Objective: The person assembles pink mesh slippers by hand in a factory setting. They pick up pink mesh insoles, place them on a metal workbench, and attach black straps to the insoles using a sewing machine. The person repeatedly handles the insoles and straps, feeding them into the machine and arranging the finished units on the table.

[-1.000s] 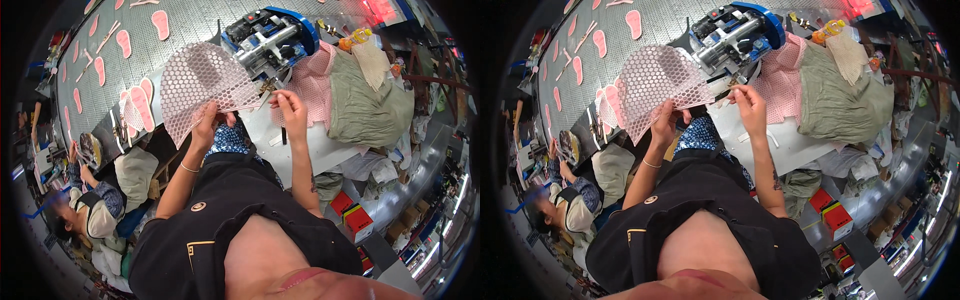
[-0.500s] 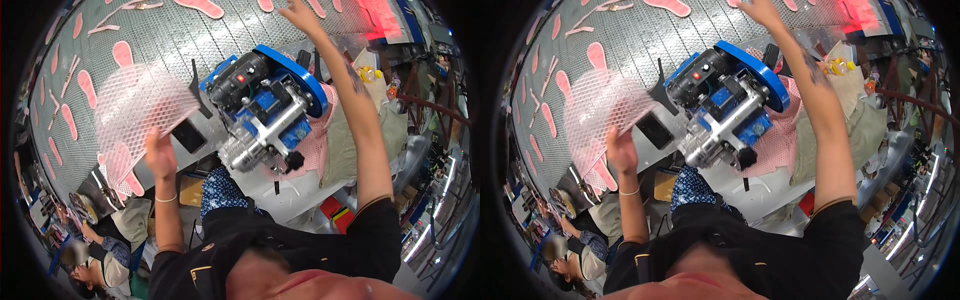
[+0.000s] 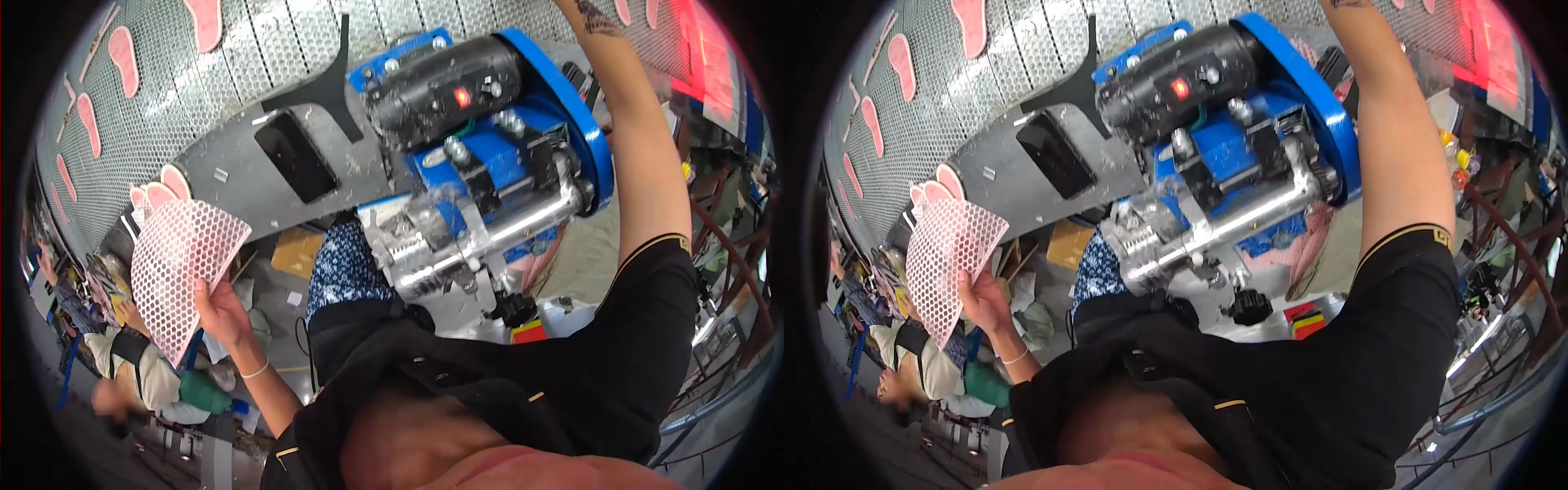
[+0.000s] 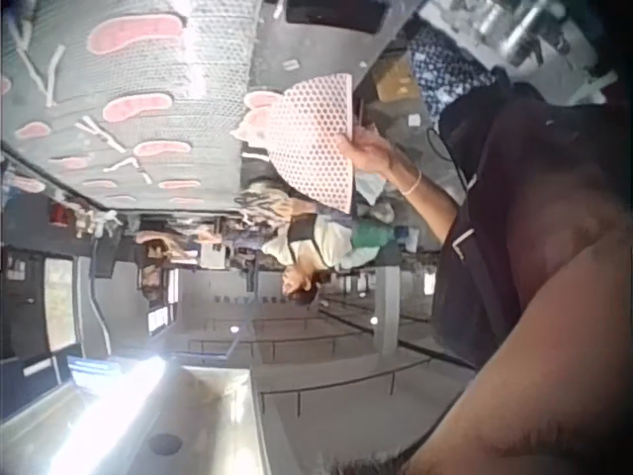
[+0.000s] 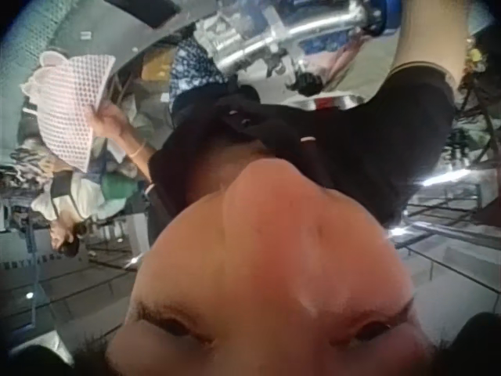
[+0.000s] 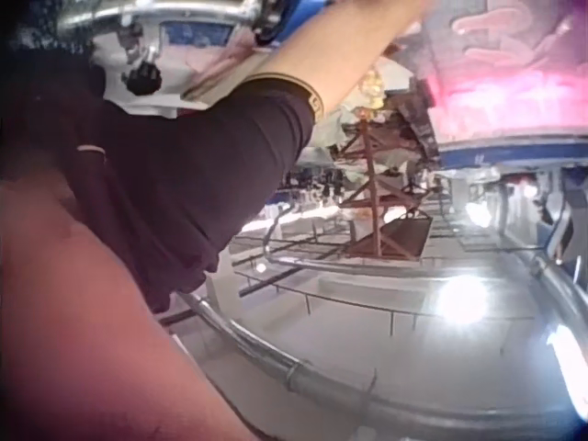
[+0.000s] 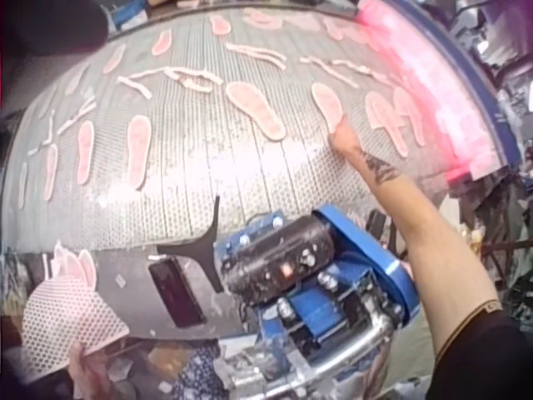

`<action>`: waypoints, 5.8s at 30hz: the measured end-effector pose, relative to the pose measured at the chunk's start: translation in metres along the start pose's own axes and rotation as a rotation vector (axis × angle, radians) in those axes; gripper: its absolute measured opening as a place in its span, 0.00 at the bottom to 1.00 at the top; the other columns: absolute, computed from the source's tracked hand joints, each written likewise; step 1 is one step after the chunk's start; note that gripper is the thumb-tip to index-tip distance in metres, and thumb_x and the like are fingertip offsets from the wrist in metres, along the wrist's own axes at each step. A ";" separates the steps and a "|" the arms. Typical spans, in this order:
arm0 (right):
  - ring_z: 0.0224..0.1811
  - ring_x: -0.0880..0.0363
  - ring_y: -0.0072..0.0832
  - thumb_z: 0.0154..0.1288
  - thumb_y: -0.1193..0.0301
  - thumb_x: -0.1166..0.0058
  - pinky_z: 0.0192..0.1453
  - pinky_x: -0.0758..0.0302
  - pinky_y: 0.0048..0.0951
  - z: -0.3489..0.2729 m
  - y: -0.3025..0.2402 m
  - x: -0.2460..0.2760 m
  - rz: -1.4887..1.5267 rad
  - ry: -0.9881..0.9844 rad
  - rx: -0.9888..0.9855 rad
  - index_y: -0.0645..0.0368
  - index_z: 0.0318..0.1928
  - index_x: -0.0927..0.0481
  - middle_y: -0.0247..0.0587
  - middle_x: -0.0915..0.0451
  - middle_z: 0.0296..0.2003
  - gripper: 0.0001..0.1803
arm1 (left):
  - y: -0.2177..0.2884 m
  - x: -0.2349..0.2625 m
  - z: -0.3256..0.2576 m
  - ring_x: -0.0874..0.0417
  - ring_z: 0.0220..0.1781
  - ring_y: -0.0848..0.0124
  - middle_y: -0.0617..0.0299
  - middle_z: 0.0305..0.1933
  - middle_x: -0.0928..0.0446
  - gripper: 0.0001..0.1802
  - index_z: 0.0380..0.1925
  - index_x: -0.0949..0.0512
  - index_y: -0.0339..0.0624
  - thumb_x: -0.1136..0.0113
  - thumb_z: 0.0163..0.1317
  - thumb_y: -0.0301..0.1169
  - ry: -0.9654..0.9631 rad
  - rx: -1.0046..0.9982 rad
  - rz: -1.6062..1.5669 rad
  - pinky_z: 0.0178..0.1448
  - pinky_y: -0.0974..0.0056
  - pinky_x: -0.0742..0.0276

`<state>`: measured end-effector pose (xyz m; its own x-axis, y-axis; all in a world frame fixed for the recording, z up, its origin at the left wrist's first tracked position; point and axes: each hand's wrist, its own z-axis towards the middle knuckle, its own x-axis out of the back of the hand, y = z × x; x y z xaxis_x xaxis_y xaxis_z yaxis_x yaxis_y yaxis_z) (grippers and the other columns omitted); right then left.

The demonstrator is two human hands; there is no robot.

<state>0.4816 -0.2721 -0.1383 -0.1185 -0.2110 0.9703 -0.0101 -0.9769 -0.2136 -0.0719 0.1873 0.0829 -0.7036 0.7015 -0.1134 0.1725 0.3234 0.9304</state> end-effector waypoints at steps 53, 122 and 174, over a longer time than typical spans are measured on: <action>0.50 0.24 0.32 0.67 0.80 0.52 0.51 0.22 0.31 -0.598 -0.034 0.350 0.403 0.381 -0.510 0.68 0.62 0.37 0.53 0.30 0.57 0.23 | -0.330 0.107 0.009 0.19 0.51 0.53 0.50 0.51 0.22 0.19 0.49 0.25 0.39 0.43 0.55 0.23 -1.477 -0.081 1.815 0.51 0.53 0.21; 0.33 0.23 0.42 0.58 0.69 0.41 0.40 0.28 0.39 -0.665 0.008 0.268 0.394 0.472 -0.448 0.63 0.31 0.24 0.47 0.22 0.29 0.09 | -0.045 -0.058 -0.164 0.20 0.51 0.71 0.57 0.49 0.21 0.16 0.53 0.26 0.32 0.47 0.66 0.26 -1.560 0.185 0.476 0.56 0.67 0.26; 0.28 0.28 0.13 0.66 0.70 0.44 0.31 0.32 0.20 -0.563 -0.218 0.240 1.501 -0.074 -0.472 0.65 0.36 0.18 0.29 0.20 0.28 0.09 | -0.055 -0.100 -0.046 0.28 0.24 0.82 0.69 0.26 0.25 0.10 0.33 0.23 0.36 0.42 0.65 0.34 -0.689 0.127 0.041 0.29 0.74 0.33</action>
<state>-0.1034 -0.0901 0.0767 -0.2581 -0.9542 -0.1511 -0.2307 0.2127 -0.9495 -0.0428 0.0706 0.0595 -0.1043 0.9440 -0.3129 0.2981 0.3299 0.8957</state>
